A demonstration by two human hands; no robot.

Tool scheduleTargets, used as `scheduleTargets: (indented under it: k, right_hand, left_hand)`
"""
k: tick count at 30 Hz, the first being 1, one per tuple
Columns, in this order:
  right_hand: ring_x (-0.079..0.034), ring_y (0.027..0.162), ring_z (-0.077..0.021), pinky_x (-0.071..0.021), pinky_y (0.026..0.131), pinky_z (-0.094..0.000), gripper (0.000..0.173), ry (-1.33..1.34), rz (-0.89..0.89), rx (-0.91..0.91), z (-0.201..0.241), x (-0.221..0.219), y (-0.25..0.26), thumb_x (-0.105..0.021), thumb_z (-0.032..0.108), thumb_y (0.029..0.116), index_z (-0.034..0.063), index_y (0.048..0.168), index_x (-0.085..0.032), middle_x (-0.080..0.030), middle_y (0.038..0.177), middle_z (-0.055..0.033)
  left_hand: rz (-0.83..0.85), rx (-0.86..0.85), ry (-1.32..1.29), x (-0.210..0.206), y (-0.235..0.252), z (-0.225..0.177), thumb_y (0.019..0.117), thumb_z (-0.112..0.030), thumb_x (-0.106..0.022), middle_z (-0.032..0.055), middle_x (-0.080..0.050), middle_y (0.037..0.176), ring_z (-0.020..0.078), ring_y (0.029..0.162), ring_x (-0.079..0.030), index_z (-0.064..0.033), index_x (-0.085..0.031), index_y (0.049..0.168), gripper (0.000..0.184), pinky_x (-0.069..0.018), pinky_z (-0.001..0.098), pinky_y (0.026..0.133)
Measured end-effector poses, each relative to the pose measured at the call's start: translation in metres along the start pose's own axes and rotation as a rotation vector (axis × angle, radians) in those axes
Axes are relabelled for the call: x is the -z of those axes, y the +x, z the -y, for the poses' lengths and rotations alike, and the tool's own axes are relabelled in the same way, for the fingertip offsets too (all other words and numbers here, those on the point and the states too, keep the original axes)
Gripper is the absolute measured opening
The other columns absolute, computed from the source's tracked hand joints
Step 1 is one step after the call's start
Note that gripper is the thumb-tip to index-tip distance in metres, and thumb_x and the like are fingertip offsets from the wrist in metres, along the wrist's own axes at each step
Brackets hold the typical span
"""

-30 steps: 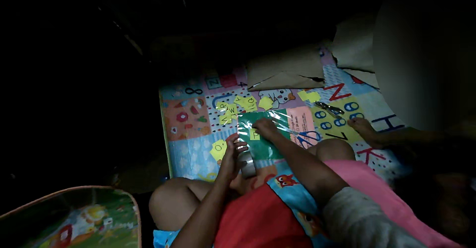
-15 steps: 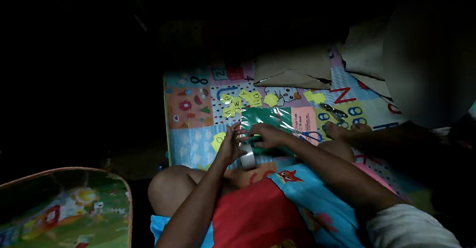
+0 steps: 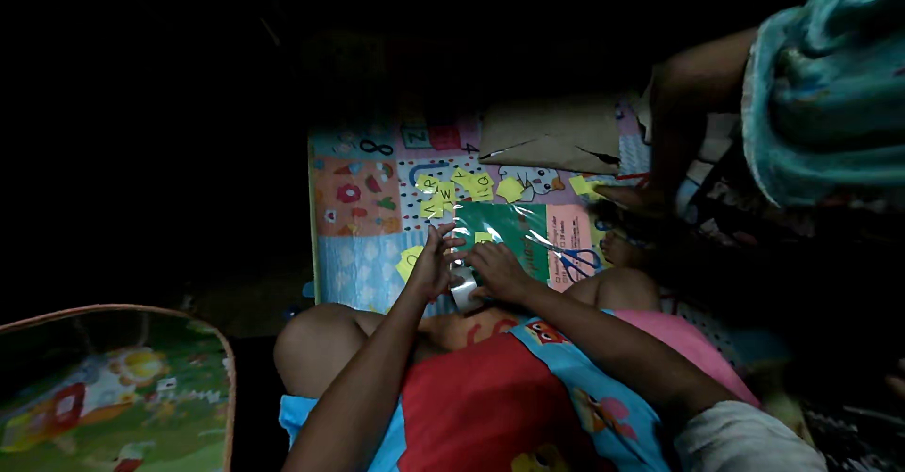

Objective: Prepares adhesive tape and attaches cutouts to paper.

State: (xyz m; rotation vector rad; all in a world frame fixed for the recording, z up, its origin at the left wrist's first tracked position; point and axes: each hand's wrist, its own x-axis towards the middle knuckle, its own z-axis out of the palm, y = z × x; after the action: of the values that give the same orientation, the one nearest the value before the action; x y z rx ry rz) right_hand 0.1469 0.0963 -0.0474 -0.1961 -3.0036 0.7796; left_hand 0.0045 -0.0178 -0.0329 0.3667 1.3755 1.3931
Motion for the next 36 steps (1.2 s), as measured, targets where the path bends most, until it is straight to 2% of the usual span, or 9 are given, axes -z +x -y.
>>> scheduleTargets:
  k: [3,6,13,17,22,25,30,34,36]
  right_hand:
    - [-0.065,0.107,-0.0445,-0.0495,0.088,-0.0602,0.031,-0.026,-0.075,0.048,-0.001,-0.007,0.0,-0.074,0.02,0.0922,-0.0041,0.111,-0.07,-0.068,0.113,-0.0256]
    - [-0.068,0.102,-0.0419,-0.0526,0.085,-0.0572,0.02,-0.064,-0.189,0.103,-0.006,-0.011,-0.001,-0.067,0.01,0.0952,-0.0032,0.109,-0.072,-0.07,0.109,-0.0233]
    - [-0.07,0.098,-0.0392,-0.0548,0.083,-0.0545,0.015,-0.005,-0.244,0.202,-0.005,-0.009,-0.002,-0.063,0.005,0.0971,-0.0016,0.1,-0.076,-0.073,0.103,-0.0202]
    - [-0.069,0.099,-0.0399,-0.0552,0.088,-0.0556,0.013,0.054,-0.248,0.183,-0.004,-0.005,-0.003,-0.066,0.001,0.0937,-0.0005,0.099,-0.078,-0.072,0.102,-0.0216]
    - [-0.071,0.091,-0.0384,-0.0561,0.082,-0.0536,0.013,0.028,-0.275,0.212,-0.007,-0.004,-0.005,-0.065,0.002,0.0935,-0.0006,0.096,-0.078,-0.073,0.095,-0.02]
    - [-0.071,0.087,-0.0376,-0.0565,0.077,-0.0525,0.012,-0.001,-0.303,0.243,-0.003,-0.001,-0.006,-0.066,0.0,0.0921,-0.0013,0.093,-0.077,-0.073,0.092,-0.0191]
    - [-0.07,0.084,-0.0376,-0.055,0.072,-0.052,0.009,-0.058,-0.341,0.202,0.015,0.013,-0.008,-0.067,-0.003,0.0884,-0.0022,0.088,-0.076,-0.071,0.088,-0.0186]
    - [-0.07,0.086,-0.0374,-0.056,0.073,-0.0526,0.006,-0.058,-0.398,0.152,0.015,0.029,-0.013,-0.069,-0.002,0.0873,-0.002,0.087,-0.075,-0.071,0.09,-0.0186]
    - [-0.068,0.092,-0.0384,-0.0541,0.078,-0.0546,0.007,-0.034,-0.35,0.106,0.011,0.041,-0.016,-0.07,0.001,0.0897,-0.0009,0.091,-0.076,-0.071,0.093,-0.0182]
  left_hand:
    - [0.006,-0.012,0.012,0.001,-0.001,0.0,0.1069,-0.054,-0.002,0.0137,-0.054,0.135,0.0313,0.112,-0.06,-0.0199,-0.03,0.156,0.065,-0.0527,0.0521,0.081]
    - [0.008,0.012,0.02,-0.003,-0.003,-0.004,0.1076,-0.052,-0.001,0.0128,-0.054,0.134,0.0296,0.108,-0.061,-0.0198,-0.03,0.156,0.066,-0.0534,0.0483,0.078]
    - [0.027,0.004,0.028,0.0,-0.003,-0.002,0.108,-0.051,-0.001,0.0102,-0.057,0.127,0.0249,0.101,-0.063,-0.0194,-0.032,0.155,0.065,-0.0543,0.0422,0.073]
    - [0.04,-0.006,0.02,0.001,-0.003,-0.001,0.1084,-0.051,-0.003,0.012,-0.055,0.131,0.0272,0.107,-0.061,-0.0186,-0.032,0.155,0.064,-0.0538,0.0457,0.078]
    - [0.016,0.001,0.067,-0.001,-0.004,-0.001,0.1092,-0.048,-0.003,0.009,-0.056,0.128,0.0224,0.103,-0.062,-0.0171,-0.033,0.154,0.063,-0.053,0.0402,0.076]
    - [-0.014,0.009,0.151,-0.003,-0.004,-0.004,0.1104,-0.047,-0.005,0.0145,-0.055,0.133,0.0268,0.108,-0.061,-0.013,-0.034,0.155,0.063,-0.0521,0.0459,0.086]
    - [-0.114,-0.077,0.158,0.005,-0.001,-0.011,0.1115,-0.043,-0.006,0.0148,-0.058,0.121,0.0223,0.094,-0.066,-0.0067,-0.031,0.152,0.06,-0.056,0.0411,0.082]
    - [-0.295,-0.156,0.313,0.045,0.0,-0.013,0.1125,-0.039,-0.024,0.0197,-0.054,0.14,0.0267,0.115,-0.061,-0.0047,-0.031,0.154,0.054,-0.0497,0.0434,0.096]
    - [-0.275,-0.243,0.391,0.055,-0.004,-0.012,0.1095,-0.026,-0.041,0.0211,-0.049,0.147,0.0307,0.125,-0.055,-0.0046,-0.033,0.154,0.05,-0.0469,0.0491,0.099]
